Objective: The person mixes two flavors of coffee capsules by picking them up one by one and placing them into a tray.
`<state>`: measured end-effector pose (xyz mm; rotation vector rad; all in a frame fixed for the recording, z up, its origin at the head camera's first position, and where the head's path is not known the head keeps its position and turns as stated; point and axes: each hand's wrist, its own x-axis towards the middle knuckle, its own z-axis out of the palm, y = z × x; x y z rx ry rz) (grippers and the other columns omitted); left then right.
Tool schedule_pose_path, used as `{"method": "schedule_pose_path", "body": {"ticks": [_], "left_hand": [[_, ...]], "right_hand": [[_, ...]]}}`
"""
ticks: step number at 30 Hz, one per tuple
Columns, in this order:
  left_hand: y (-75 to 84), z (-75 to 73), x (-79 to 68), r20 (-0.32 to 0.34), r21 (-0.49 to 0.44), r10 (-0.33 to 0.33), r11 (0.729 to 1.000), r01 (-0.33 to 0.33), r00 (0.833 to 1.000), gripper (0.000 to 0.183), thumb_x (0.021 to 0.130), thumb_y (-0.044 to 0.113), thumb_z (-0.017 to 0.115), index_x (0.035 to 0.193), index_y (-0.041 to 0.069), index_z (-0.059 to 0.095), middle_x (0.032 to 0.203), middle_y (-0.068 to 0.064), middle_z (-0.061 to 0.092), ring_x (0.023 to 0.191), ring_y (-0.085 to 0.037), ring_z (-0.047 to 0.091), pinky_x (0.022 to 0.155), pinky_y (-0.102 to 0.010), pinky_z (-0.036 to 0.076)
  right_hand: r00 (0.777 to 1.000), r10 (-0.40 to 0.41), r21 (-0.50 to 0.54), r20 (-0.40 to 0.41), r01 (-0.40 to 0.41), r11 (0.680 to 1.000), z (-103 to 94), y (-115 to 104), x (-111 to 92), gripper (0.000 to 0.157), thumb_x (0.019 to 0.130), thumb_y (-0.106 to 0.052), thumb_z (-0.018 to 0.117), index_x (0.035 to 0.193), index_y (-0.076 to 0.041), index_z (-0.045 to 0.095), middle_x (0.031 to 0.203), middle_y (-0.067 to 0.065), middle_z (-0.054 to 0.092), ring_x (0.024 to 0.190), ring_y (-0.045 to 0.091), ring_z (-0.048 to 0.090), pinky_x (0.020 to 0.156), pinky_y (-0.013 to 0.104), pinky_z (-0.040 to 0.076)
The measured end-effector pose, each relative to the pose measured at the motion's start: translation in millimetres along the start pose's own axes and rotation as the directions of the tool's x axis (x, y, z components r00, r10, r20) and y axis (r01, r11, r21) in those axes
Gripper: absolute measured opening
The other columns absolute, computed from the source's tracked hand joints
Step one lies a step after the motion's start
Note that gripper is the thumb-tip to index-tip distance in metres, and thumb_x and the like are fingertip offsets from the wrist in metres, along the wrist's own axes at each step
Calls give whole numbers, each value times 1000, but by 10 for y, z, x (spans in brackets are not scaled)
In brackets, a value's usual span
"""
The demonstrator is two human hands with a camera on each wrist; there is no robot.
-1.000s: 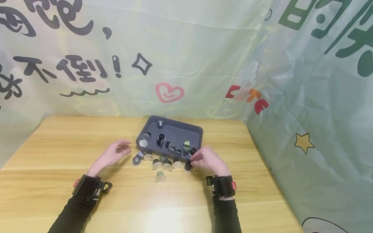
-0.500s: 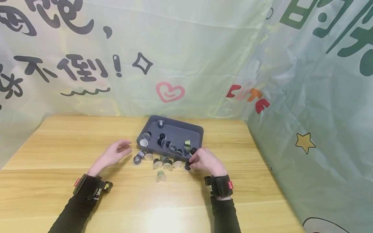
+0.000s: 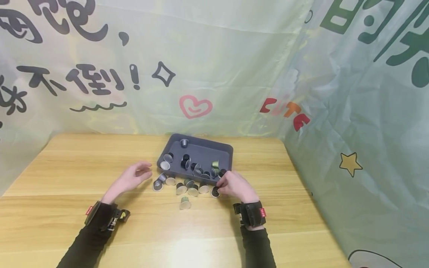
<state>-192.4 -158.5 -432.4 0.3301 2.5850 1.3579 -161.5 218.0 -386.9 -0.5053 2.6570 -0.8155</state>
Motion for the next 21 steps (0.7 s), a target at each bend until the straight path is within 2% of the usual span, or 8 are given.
{"method": "schedule_pose_path", "body": {"ticks": [6, 13, 21], "left_hand": [[4, 3, 3, 1, 5, -3, 1000, 3, 1000, 48, 99, 14, 58, 140, -7, 47, 138, -34, 55, 129, -49, 54, 113, -59, 44], [28, 12, -22, -2, 20, -6, 1000, 6, 1000, 48, 99, 15, 59, 139, -7, 48, 137, -34, 56, 128, -49, 54, 113, -61, 43], [26, 35, -27, -11, 46, 5, 999, -4, 1000, 47, 99, 17, 59, 139, -6, 49, 135, -32, 58, 128, -48, 54, 113, -62, 41]], "right_hand": [[1000, 12, -17, -14, -12, 1000, 2, 4, 3, 21, 83, -4, 77, 104, 2, 78, 96, 12, 79, 70, 10, 72, 62, 19, 57], [1000, -4, -96, -13, 3, 995, 40, -28, 28, 19, 81, -11, 80, 99, -6, 80, 96, 6, 80, 77, 5, 66, 68, 21, 55], [1000, 18, -77, -13, -19, 997, 47, -6, 32, 22, 80, -9, 80, 101, -5, 80, 94, 8, 80, 82, 11, 74, 72, 26, 60]]}}
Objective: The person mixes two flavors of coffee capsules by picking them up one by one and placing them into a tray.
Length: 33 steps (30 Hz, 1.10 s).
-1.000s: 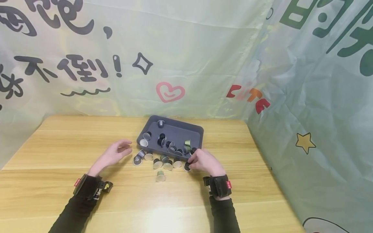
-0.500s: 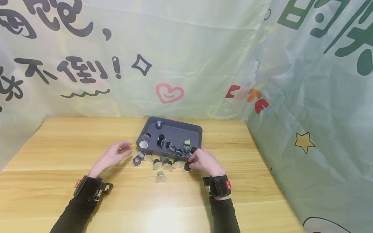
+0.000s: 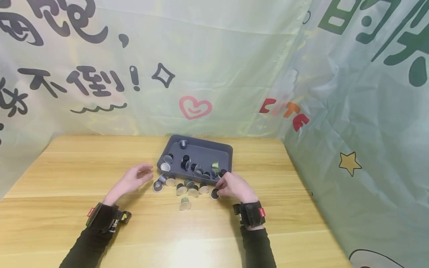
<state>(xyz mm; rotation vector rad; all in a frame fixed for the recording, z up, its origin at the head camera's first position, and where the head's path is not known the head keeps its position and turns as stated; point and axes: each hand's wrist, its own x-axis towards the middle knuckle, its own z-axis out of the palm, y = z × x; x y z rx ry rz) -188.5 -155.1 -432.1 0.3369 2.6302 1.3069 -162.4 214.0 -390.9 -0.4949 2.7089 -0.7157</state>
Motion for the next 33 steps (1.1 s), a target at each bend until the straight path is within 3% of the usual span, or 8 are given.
{"method": "schedule_pose_path", "body": {"ticks": [10, 24, 33], "left_hand": [[30, 62, -14, 11, 26, 39, 999, -39, 999, 47, 98, 14, 59, 138, -8, 49, 137, -31, 57, 129, -48, 54, 115, -61, 40], [-20, 79, -33, 7, 47, 51, 998, -51, 999, 45, 98, 15, 60, 137, -7, 52, 136, -30, 58, 129, -47, 54, 115, -63, 38], [-2, 76, -17, 18, 46, 47, 998, -48, 999, 46, 99, 16, 60, 139, -6, 51, 139, -29, 57, 131, -46, 53, 116, -62, 38]], "right_hand": [[998, 53, 18, 44, -54, 998, 3, -64, 11, 35, 77, -12, 84, 111, -5, 76, 97, 12, 79, 89, 21, 75, 78, 34, 62], [999, 22, -15, 36, -21, 1000, 80, -35, 34, 25, 77, -11, 85, 101, -6, 79, 92, 7, 79, 82, 13, 71, 73, 27, 60], [1000, 14, -14, 28, -14, 1000, 100, -75, 34, 28, 75, -13, 86, 101, -5, 78, 93, 8, 79, 80, 13, 72, 75, 29, 61]]}}
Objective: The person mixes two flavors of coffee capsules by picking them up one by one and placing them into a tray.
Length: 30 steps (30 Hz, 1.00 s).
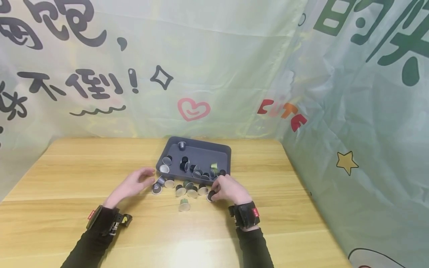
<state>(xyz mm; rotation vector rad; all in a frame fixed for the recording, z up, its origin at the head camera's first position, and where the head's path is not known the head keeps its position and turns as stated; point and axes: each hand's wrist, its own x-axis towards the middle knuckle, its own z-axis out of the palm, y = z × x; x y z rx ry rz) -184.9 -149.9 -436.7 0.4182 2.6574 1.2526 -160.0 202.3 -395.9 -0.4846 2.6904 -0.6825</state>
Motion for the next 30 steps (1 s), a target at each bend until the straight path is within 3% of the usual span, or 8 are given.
{"method": "schedule_pose_path", "body": {"ticks": [14, 30], "left_hand": [[33, -16, 1, 14, -11, 8, 1000, -8, 1000, 47, 99, 15, 60, 139, -6, 50, 140, -30, 56, 132, -47, 52, 116, -63, 37], [2, -14, 6, 12, 1, 11, 1000, -11, 1000, 47, 98, 15, 60, 139, -6, 51, 138, -30, 57, 130, -47, 53, 116, -62, 38]], "right_hand": [[1000, 0, -49, -18, -1, 999, 10, -34, 8, 15, 74, -15, 86, 87, -12, 78, 82, 0, 77, 72, 8, 65, 68, 26, 57], [1000, 1, -36, -4, -1, 999, -10, -10, 19, 13, 74, -19, 84, 78, -17, 72, 76, -6, 71, 70, 9, 60, 65, 24, 51]]}}
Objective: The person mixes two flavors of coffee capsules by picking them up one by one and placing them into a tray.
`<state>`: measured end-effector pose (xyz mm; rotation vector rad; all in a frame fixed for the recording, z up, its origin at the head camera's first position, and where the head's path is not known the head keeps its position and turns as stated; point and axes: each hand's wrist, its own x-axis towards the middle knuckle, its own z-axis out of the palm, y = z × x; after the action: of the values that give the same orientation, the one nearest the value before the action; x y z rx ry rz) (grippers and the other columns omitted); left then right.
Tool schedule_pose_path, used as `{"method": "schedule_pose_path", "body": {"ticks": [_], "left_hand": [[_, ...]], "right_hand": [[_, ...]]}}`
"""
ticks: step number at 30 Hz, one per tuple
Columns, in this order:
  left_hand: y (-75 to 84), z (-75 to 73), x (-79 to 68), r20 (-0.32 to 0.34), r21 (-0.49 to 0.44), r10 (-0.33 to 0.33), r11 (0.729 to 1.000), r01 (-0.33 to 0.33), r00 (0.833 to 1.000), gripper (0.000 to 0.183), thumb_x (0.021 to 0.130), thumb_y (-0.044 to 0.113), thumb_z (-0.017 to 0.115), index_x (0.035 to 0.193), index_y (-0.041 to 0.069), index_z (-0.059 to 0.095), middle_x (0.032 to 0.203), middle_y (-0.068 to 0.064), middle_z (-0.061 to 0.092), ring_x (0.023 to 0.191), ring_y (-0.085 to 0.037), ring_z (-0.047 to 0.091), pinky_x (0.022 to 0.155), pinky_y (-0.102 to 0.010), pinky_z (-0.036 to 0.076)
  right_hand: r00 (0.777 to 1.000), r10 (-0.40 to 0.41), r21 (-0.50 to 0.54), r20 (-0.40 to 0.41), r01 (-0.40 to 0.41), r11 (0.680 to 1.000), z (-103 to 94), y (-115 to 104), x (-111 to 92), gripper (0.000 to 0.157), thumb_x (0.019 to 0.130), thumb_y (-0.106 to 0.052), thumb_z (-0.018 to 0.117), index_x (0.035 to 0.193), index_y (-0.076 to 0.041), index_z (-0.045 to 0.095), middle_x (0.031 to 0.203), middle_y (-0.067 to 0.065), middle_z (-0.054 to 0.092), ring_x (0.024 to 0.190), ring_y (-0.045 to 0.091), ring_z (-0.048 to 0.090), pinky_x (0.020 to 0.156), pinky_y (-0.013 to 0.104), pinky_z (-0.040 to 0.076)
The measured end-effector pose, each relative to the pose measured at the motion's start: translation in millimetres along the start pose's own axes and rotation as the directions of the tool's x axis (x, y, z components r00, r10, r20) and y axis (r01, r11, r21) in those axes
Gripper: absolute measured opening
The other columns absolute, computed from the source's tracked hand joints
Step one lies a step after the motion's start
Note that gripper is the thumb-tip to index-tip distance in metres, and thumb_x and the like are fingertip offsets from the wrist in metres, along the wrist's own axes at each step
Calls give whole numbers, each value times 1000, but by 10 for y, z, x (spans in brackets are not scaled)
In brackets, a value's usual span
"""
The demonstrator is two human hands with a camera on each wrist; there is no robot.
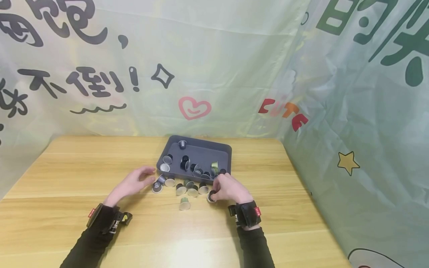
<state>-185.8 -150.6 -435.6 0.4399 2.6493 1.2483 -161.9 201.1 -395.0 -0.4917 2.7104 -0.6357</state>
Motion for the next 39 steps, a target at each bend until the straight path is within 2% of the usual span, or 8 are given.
{"method": "schedule_pose_path", "body": {"ticks": [8, 19, 27, 34, 39], "left_hand": [[-9, -15, 2, 5, -1, 19, 1000, -19, 1000, 47, 99, 16, 60, 139, -7, 50, 138, -30, 57, 130, -47, 53, 116, -62, 38], [-35, 22, -36, 54, -3, 51, 999, -51, 997, 48, 98, 14, 60, 138, -10, 48, 141, -33, 53, 132, -50, 51, 117, -62, 36], [-4, 34, -53, 72, 21, 87, 996, -89, 994, 50, 99, 17, 59, 139, -12, 47, 144, -33, 50, 133, -50, 49, 118, -62, 35], [-14, 32, -43, 77, 18, 87, 996, -89, 993, 51, 100, 18, 58, 139, -11, 47, 144, -33, 50, 134, -50, 49, 118, -62, 35], [-27, 36, -34, 70, 19, 84, 996, -86, 994, 51, 100, 19, 58, 139, -10, 47, 144, -32, 50, 134, -49, 49, 118, -62, 35]], "right_hand": [[999, -49, 62, -9, 49, 997, 2, 22, 1, 16, 77, -16, 80, 82, -15, 65, 76, -8, 74, 71, 6, 65, 66, 23, 53], [995, -90, 74, -44, 93, 993, 31, 54, -13, 17, 77, -17, 80, 84, -13, 65, 79, -5, 73, 71, 4, 65, 69, 22, 56], [995, -93, 96, -39, 96, 991, -6, 52, -29, 16, 76, -20, 79, 82, -13, 66, 75, -4, 69, 66, 6, 58, 61, 20, 50], [996, -92, 106, -18, 94, 990, -15, 54, -18, 18, 78, -20, 79, 84, -14, 64, 82, -4, 72, 73, 5, 62, 69, 21, 53], [995, -102, 143, -17, 103, 984, -9, 57, -10, 20, 77, -16, 80, 87, -11, 63, 81, -3, 72, 73, 6, 64, 69, 22, 54]]}}
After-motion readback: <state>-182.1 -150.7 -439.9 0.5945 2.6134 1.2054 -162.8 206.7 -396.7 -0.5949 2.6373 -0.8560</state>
